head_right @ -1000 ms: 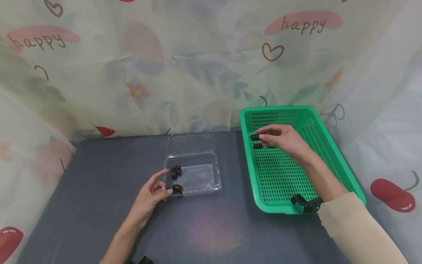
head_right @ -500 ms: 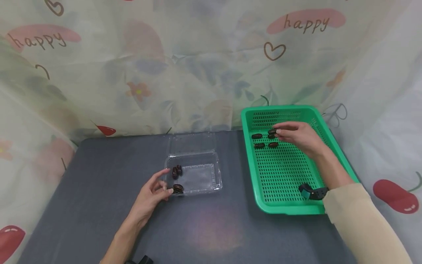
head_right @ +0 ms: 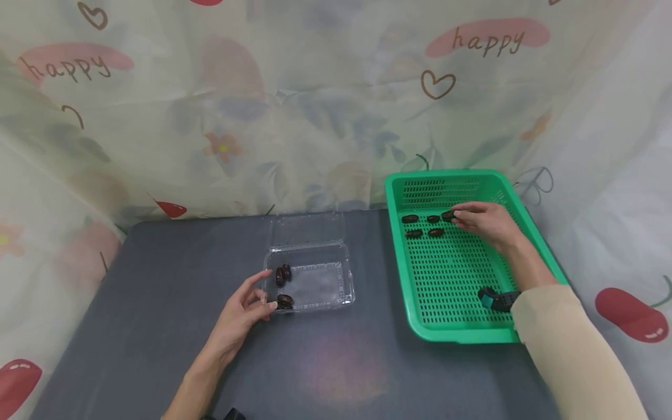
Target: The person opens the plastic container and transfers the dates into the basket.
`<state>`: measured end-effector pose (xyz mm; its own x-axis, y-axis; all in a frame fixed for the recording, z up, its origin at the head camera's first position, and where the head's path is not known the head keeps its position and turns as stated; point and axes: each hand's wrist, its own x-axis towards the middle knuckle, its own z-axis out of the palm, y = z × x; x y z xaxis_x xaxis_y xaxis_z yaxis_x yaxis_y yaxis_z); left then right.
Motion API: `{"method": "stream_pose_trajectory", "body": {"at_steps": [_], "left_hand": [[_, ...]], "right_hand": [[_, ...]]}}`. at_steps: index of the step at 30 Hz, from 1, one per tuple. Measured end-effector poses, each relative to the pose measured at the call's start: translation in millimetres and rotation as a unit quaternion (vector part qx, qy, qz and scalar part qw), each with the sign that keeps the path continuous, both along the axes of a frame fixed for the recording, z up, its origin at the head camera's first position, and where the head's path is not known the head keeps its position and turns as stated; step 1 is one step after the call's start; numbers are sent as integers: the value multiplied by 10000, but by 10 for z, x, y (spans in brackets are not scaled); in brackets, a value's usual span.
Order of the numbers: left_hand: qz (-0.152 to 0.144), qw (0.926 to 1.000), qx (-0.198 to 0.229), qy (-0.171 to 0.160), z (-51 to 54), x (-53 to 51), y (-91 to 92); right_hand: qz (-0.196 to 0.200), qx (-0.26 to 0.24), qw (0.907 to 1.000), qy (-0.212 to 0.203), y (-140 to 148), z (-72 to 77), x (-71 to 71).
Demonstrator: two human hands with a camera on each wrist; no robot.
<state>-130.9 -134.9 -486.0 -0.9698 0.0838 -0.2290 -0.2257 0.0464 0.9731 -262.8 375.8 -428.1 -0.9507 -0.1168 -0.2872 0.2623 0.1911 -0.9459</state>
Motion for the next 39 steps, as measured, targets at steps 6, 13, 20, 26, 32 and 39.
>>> {"method": "stream_pose_trajectory", "body": {"at_steps": [6, 13, 20, 26, 32, 39], "left_hand": [[50, 10000, 20, -40, -15, -5, 1], [68, 10000, -16, -51, -23, 2, 1], [-7, 10000, 53, -42, -39, -7, 14], [-6, 10000, 78, 47, -17, -17, 8], [8, 10000, 27, -14, -3, -19, -7], [15, 10000, 4, 2, -8, -23, -16]], "right_hand": [[-144, -53, 9998, -138, 82, -99, -36], [185, 584, 9978, -246, 140, -198, -85], [152, 11, 9988, -469, 152, -289, -60], [176, 468, 9979, -413, 107, -313, -46], [125, 784, 9961, -383, 71, -336, -83], [7, 517, 9979, -396, 66, -339, -96]]}}
